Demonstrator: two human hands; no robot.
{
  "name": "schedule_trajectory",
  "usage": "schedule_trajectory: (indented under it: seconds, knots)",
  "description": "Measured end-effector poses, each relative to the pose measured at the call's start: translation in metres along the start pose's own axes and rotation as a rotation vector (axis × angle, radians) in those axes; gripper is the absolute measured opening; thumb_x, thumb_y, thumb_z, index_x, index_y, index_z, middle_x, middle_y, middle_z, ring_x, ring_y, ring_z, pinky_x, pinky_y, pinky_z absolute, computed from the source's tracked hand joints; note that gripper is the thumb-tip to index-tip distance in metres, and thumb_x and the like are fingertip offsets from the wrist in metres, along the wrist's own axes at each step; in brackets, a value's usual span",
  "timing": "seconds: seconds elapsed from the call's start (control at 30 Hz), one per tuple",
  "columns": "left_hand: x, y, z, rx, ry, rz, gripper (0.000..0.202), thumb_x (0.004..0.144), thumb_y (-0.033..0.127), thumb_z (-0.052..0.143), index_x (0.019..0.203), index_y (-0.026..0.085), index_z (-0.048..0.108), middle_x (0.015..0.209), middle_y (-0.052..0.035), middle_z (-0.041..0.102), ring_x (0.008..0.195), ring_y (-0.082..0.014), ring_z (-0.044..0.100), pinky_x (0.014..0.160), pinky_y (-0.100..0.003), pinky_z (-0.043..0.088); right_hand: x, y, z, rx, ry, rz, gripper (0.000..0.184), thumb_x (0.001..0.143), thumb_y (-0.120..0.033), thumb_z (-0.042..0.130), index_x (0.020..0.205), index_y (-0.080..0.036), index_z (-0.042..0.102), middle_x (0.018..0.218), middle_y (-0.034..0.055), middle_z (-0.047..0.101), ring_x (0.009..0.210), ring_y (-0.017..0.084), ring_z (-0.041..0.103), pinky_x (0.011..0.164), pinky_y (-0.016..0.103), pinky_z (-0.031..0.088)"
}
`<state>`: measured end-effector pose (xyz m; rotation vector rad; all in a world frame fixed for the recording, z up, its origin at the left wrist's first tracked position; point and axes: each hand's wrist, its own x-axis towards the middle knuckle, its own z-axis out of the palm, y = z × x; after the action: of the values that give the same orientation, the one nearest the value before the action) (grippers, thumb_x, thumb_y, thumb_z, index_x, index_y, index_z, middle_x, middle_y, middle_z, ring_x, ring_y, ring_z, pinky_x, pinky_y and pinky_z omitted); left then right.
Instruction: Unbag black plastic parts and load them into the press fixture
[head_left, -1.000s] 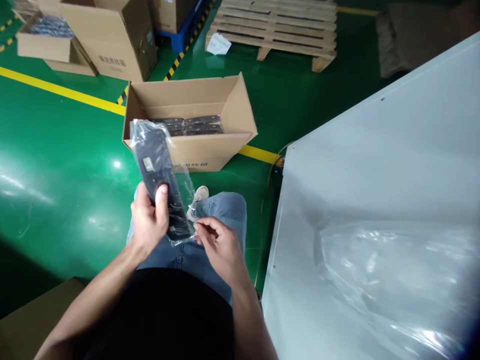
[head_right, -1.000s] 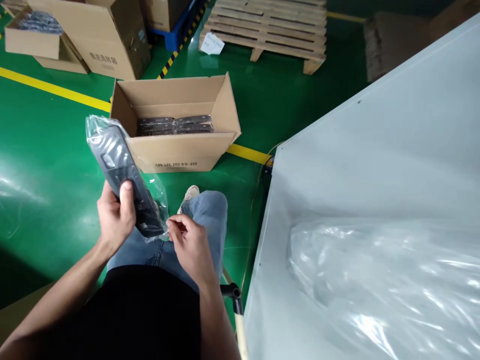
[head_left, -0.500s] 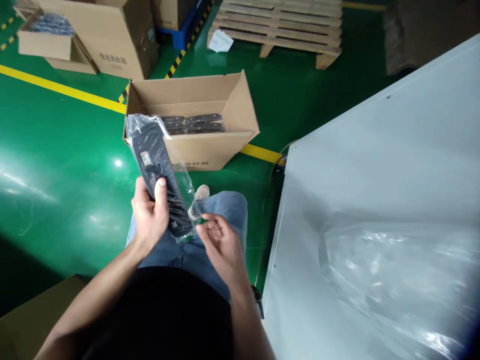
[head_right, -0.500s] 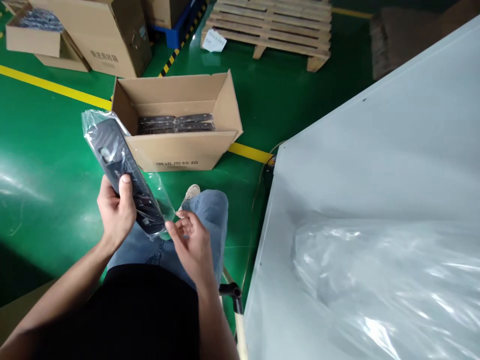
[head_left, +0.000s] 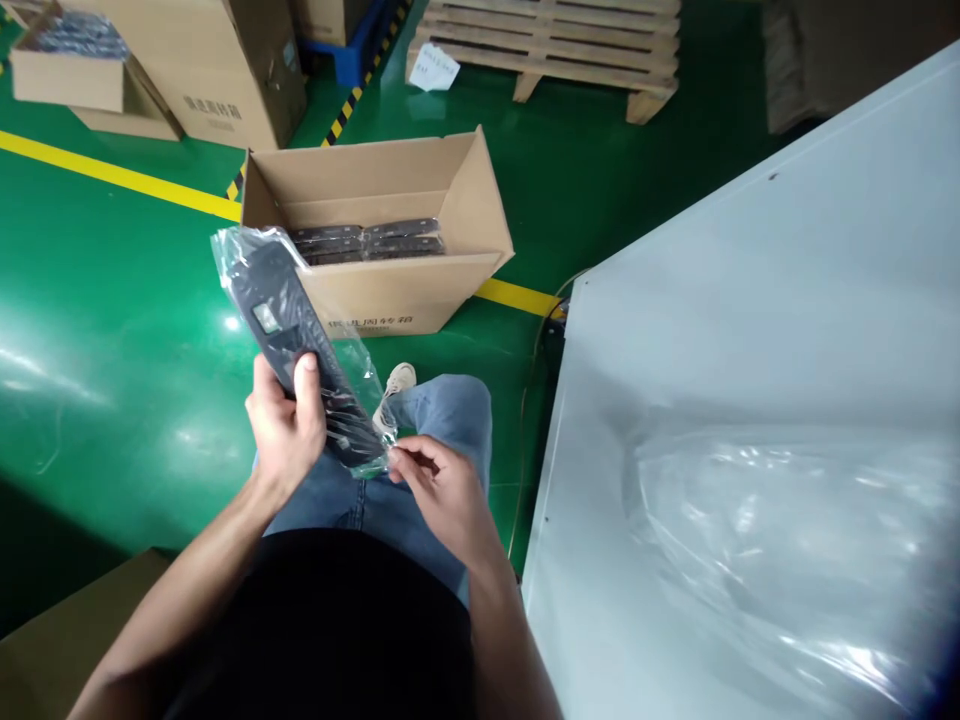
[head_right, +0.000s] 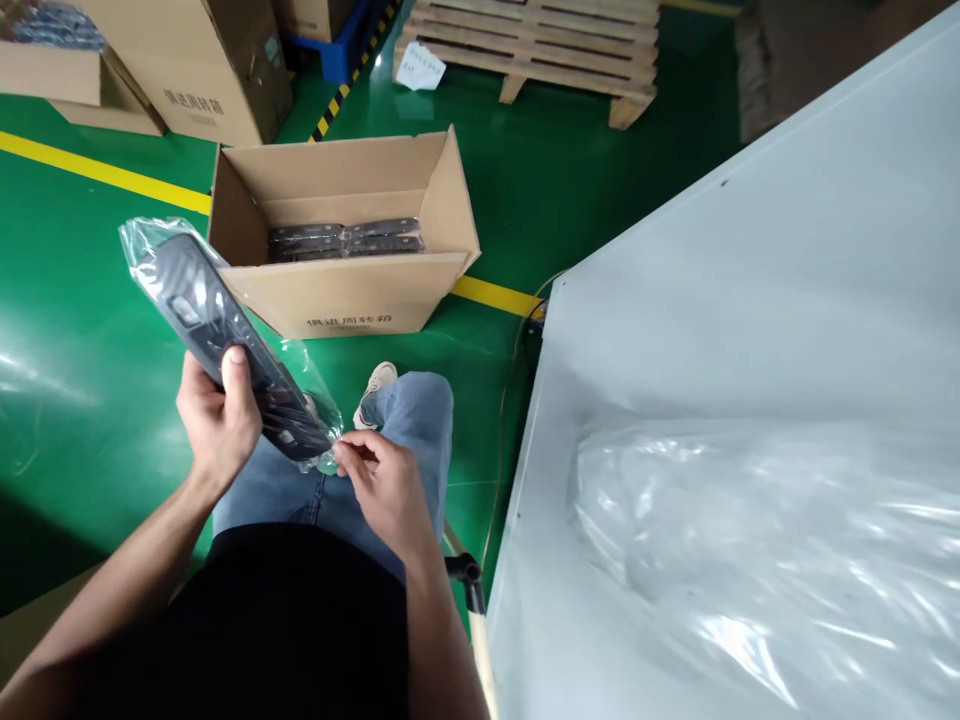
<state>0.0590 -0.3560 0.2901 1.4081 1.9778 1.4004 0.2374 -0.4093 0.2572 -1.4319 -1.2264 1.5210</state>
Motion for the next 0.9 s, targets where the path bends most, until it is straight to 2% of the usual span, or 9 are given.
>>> schedule_trajectory:
  seconds: [0.1, 0.2, 0.27, 0.33, 0.47, 0.53, 0.6, 0.77, 0.9]
  knots:
    - [0.024, -0.003, -0.012, -0.118, 0.0, -0.047, 0.042, 0.1, 0.058, 0.06, 0.093, 0.017, 0.063, 0.077, -0.0008, 0.062, 0.067, -0.0139, 0.052, 0.059, -0.027, 0.043, 0.002, 0.005, -0.026, -0.016, -0.039, -0.015, 0.026, 0.094, -0.047, 0.071, 0.095, -0.022, 0.077, 0.074, 0.0023, 0.076, 0.072, 0.019, 0.075, 0.071, 0.029, 0.062]
    - [0.054, -0.015, -0.034, -0.185, 0.108, -0.056, 0.05, 0.097, 0.065, 0.063, 0.082, 0.017, 0.061, 0.071, 0.0004, 0.055, 0.064, -0.0132, 0.045, 0.056, -0.028, 0.037, 0.0, 0.017, -0.063, -0.025, 0.241, 0.013, 0.036, 0.087, -0.056, 0.078, 0.094, -0.02, 0.077, 0.08, 0.0048, 0.078, 0.071, 0.021, 0.077, 0.068, 0.031, 0.064]
    - [0.068, -0.021, -0.046, -0.206, 0.186, -0.016, 0.051, 0.095, 0.066, 0.065, 0.08, 0.017, 0.058, 0.07, 0.0014, 0.051, 0.064, -0.0126, 0.043, 0.057, -0.028, 0.035, -0.002, 0.02, -0.075, -0.033, 0.41, 0.025, 0.04, 0.083, -0.058, 0.081, 0.096, -0.02, 0.076, 0.084, 0.0064, 0.079, 0.072, 0.022, 0.077, 0.069, 0.032, 0.065]
    - [0.069, -0.023, -0.049, -0.184, 0.204, 0.008, 0.051, 0.095, 0.066, 0.065, 0.082, 0.018, 0.057, 0.07, 0.002, 0.05, 0.064, -0.0125, 0.043, 0.058, -0.028, 0.035, -0.004, 0.015, -0.065, -0.027, 0.396, -0.006, 0.04, 0.085, -0.057, 0.08, 0.101, -0.02, 0.076, 0.086, 0.0071, 0.079, 0.074, 0.022, 0.078, 0.072, 0.034, 0.066]
    - [0.04, -0.009, -0.028, -0.077, 0.178, 0.004, 0.048, 0.099, 0.064, 0.059, 0.084, 0.018, 0.058, 0.072, 0.0026, 0.052, 0.064, -0.0125, 0.043, 0.061, -0.028, 0.038, -0.006, -0.005, 0.004, 0.054, 0.135, -0.087, 0.034, 0.092, -0.05, 0.076, 0.109, -0.02, 0.075, 0.09, 0.0078, 0.08, 0.081, 0.022, 0.079, 0.08, 0.034, 0.066]
    - [0.023, -0.001, -0.018, -0.058, 0.163, 0.02, 0.045, 0.1, 0.061, 0.058, 0.086, 0.018, 0.058, 0.074, 0.0026, 0.053, 0.065, -0.0124, 0.044, 0.062, -0.028, 0.039, -0.005, -0.008, 0.034, 0.079, 0.141, -0.078, 0.029, 0.094, -0.048, 0.072, 0.102, -0.02, 0.074, 0.085, 0.0065, 0.079, 0.077, 0.02, 0.077, 0.076, 0.032, 0.065]
    - [0.011, 0.005, -0.013, -0.053, 0.145, 0.036, 0.043, 0.101, 0.059, 0.058, 0.087, 0.018, 0.057, 0.075, 0.0026, 0.054, 0.065, -0.0122, 0.046, 0.063, -0.027, 0.04, -0.004, -0.005, 0.048, 0.088, 0.212, -0.056, 0.028, 0.098, -0.048, 0.066, 0.093, -0.02, 0.071, 0.076, 0.0044, 0.076, 0.07, 0.019, 0.074, 0.069, 0.029, 0.062]
    - [0.008, 0.003, -0.02, -0.117, 0.051, -0.057, 0.048, 0.099, 0.063, 0.061, 0.087, 0.017, 0.062, 0.074, 0.0005, 0.059, 0.066, -0.013, 0.05, 0.062, -0.026, 0.041, -0.004, 0.003, 0.031, 0.043, 0.222, -0.04, 0.027, 0.099, -0.046, 0.063, 0.089, -0.022, 0.068, 0.067, 0.0004, 0.068, 0.061, 0.017, 0.069, 0.061, 0.027, 0.056]
    - [0.02, -0.004, -0.022, -0.366, -0.096, -0.399, 0.056, 0.089, 0.072, 0.07, 0.087, 0.016, 0.068, 0.075, -0.0025, 0.067, 0.066, -0.0158, 0.06, 0.062, -0.027, 0.048, -0.003, -0.005, 0.003, 0.051, 0.011, -0.056, 0.024, 0.1, -0.044, 0.064, 0.088, -0.023, 0.068, 0.071, 0.0011, 0.07, 0.065, 0.017, 0.068, 0.064, 0.027, 0.056]
